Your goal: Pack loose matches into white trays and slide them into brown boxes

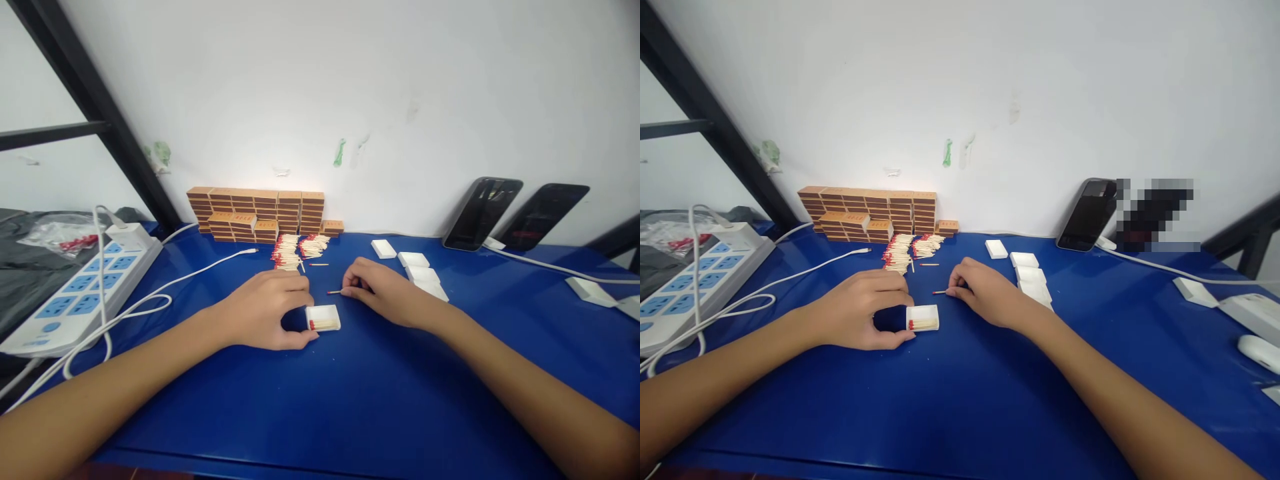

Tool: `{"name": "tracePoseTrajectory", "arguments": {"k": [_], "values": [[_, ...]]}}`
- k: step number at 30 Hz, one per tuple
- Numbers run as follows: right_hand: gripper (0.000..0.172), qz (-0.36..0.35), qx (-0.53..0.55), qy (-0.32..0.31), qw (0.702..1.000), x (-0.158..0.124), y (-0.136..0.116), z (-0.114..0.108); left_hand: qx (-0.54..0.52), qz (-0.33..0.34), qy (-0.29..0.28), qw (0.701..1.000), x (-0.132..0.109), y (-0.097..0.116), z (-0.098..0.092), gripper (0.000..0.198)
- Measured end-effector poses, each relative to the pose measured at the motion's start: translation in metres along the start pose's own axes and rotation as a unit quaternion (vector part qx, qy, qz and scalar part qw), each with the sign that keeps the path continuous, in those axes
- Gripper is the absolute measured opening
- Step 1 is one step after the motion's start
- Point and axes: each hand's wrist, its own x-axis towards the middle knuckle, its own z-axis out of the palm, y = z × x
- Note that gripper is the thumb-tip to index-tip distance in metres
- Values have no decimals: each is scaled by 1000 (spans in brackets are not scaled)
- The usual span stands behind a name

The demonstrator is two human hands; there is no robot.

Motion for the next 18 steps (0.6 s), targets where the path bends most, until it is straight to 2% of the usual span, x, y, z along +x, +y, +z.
{"name": "tracePoseTrajectory", "arguments": {"k": [8,18], "values": [[8,6,-25,79,997,44,1,15,6,2,7,1000,0,-2,-1,29],[6,7,-3,86,996,59,10,19,50,-1,24,998,-1,-10,-3,30]]}}
